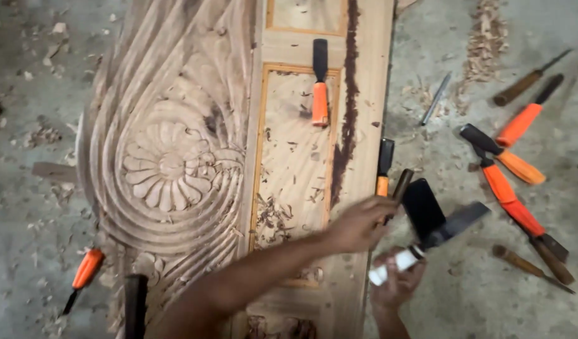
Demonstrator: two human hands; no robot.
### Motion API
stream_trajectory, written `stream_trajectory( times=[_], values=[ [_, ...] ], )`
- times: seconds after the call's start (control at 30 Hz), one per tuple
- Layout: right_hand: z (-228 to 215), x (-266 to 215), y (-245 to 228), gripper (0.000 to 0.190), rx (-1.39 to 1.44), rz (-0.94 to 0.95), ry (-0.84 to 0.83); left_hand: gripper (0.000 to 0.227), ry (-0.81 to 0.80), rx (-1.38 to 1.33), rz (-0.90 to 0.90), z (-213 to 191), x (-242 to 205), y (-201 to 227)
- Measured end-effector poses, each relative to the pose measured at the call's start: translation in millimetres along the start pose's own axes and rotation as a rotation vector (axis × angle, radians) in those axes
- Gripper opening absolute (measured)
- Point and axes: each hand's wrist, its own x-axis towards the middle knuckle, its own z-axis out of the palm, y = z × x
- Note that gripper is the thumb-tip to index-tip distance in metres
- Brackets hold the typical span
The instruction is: The person carves decorative designs into a wooden panel using various chisels and a mallet.
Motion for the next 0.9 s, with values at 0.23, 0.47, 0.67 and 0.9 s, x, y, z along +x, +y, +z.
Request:
stream_trajectory(
  times=[0.23, 0.47, 0.67, 0.9],
  values=[
    [44.5, -31.9, 84.9, 0.058, 0.048, 0.214, -0.459, 0.043, -0.549, 0.839, 0.006, -229.1, -93.7, -11.2],
    [20.9, -44.1, 105.0, 0.062, -0.172, 0.378, -0.652, 0.032, -0.979, 0.934, -0.446, -286.2, -204.8, 18.2],
    [49.5, -7.8, 17.5, 0.069, -0.425, 0.547, -0.619, 0.060, -0.740, 0.891, -0.238, -262.5, -185.6, -9.5],
    [35.0, -7.1, -90.1, 0.063, -0.459, 0.607, -0.761, 0.052, -0.505, 1.016, -0.143, -301.4, -109.5, -42.0]
  ],
)
